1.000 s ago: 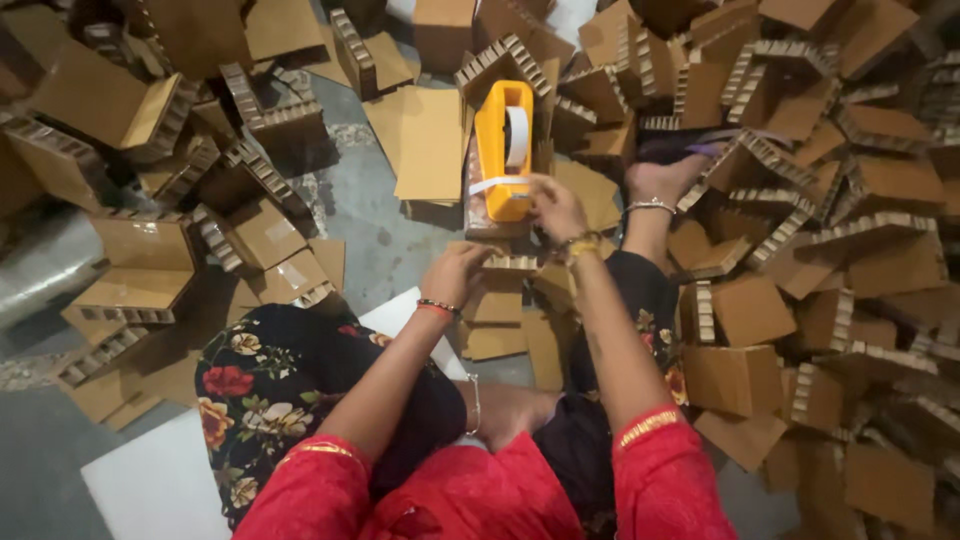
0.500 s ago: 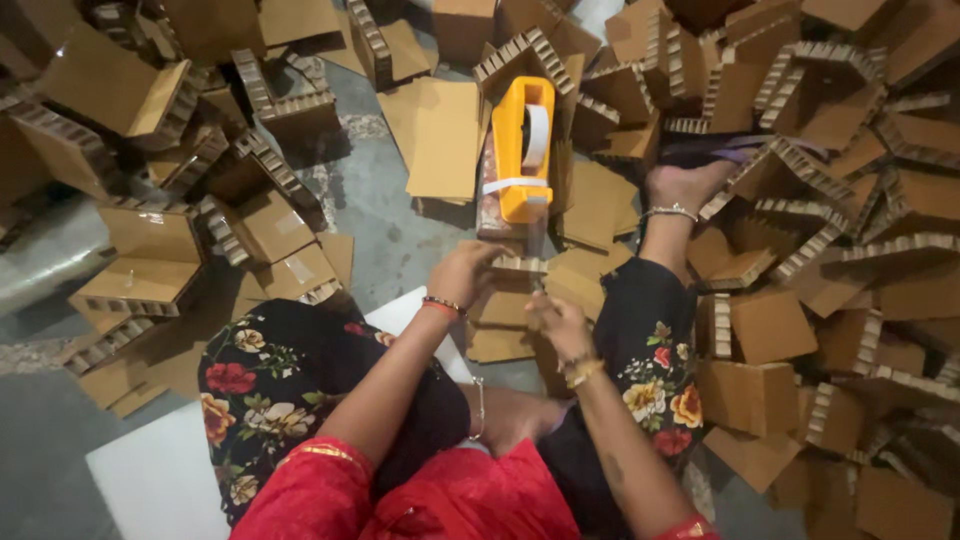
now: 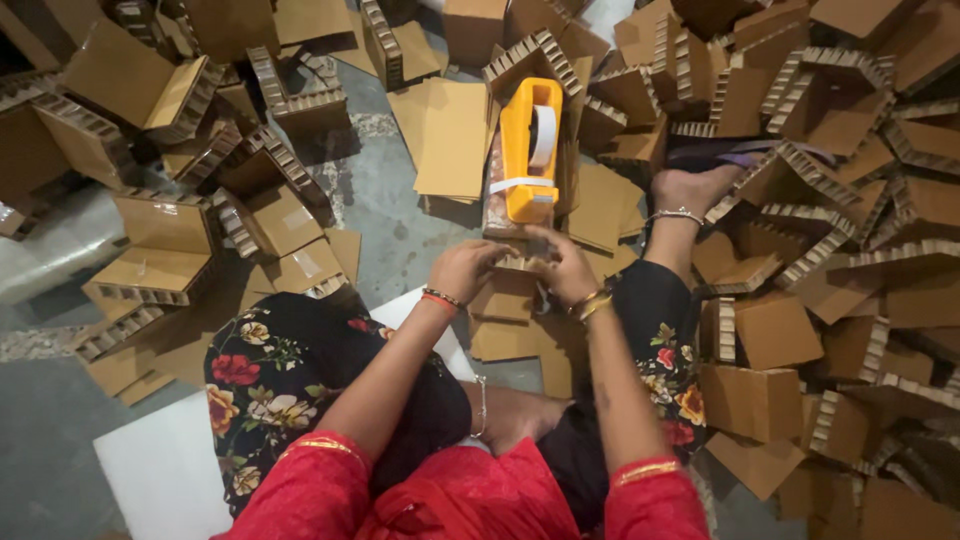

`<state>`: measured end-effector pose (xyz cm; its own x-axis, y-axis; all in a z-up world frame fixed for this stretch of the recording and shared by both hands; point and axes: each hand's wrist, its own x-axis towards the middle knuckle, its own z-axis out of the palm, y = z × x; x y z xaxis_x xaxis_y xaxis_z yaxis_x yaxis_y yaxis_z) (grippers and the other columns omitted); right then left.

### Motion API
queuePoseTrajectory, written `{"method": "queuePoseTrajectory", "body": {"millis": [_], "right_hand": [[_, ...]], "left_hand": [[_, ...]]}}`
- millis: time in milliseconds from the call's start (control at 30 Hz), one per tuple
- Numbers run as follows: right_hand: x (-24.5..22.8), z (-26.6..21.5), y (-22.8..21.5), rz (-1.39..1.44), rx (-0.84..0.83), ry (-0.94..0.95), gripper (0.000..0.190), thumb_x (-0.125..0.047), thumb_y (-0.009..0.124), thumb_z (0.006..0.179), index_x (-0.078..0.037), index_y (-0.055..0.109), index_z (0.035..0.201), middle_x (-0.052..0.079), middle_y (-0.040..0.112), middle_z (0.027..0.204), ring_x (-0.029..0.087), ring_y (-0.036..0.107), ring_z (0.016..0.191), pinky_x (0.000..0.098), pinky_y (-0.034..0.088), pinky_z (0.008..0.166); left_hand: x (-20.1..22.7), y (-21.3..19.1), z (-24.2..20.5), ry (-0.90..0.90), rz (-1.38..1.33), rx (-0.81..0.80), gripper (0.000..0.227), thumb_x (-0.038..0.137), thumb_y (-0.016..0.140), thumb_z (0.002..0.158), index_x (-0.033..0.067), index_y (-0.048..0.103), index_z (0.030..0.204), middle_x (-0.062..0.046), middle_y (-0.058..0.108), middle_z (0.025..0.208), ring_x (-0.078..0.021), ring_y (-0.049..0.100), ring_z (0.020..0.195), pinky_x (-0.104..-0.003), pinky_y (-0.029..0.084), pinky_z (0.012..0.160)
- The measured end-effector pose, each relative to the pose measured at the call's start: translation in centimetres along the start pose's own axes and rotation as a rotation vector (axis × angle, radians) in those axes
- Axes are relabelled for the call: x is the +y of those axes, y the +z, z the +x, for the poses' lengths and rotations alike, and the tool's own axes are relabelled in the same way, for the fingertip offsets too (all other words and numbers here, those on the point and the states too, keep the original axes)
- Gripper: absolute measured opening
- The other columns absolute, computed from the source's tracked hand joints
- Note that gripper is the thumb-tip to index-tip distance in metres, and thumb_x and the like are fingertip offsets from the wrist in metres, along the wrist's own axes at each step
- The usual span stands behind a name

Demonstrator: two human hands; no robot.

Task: The person sits on the floor surrounded by cardboard pieces and uses a yellow tape dispenser to assemble small boxes. They fold the cardboard flaps and apply tape to secure the seams, repeating the process for multiple units.

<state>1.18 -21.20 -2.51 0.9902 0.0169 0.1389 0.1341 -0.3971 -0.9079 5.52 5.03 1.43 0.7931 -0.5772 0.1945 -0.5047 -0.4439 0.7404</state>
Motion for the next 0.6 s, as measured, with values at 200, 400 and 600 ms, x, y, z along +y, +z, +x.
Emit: {"method": "queuePoseTrajectory", "body": {"millis": [200,400,600], "right_hand": [[1.9,6.3,-1.5,-0.225,-0.087,0.605,0.038,-0.037,0.08,0.095,-0.006,0.083,0.117,0.017,0.083,0.117,0.018,0.071,0.099,0.0328,0.056,0.088],[7.3,1.4,-2.8,-0.042,-0.304,0.236,0.031,-0.026,0.081,0.092,-0.005,0.074,0.115,0.004,0.072,0.113,0.01,0.064,0.1,0.0291,0.053,0.086],[-2.2,-2.7,-1.5,0.024,0.179,0.279,0.039,-0.027,0.082,0.081,-0.005,0.07,0.111,0.002,0.07,0.101,0.015,0.062,0.091,0.0314,0.053,0.08]], "left_hand": [[0.2,0.4,-0.1,0.054,0.078,0.101,0.047,0.011,0.072,0.079,0.0261,0.071,0.123,-0.003,0.074,0.118,-0.0294,0.071,0.098,-0.041,0.057,0.079],[1.4,0.6,-1.8,0.404,0.185,0.188,0.043,0.012,0.062,0.088,0.0274,0.07,0.127,0.002,0.07,0.129,-0.0206,0.069,0.119,-0.035,0.059,0.09],[3.2,0.5,-3.0,0.547,0.212,0.184,0.042,0.015,0.063,0.087,0.0305,0.068,0.126,0.008,0.071,0.128,-0.0197,0.069,0.119,-0.033,0.059,0.09]]}}
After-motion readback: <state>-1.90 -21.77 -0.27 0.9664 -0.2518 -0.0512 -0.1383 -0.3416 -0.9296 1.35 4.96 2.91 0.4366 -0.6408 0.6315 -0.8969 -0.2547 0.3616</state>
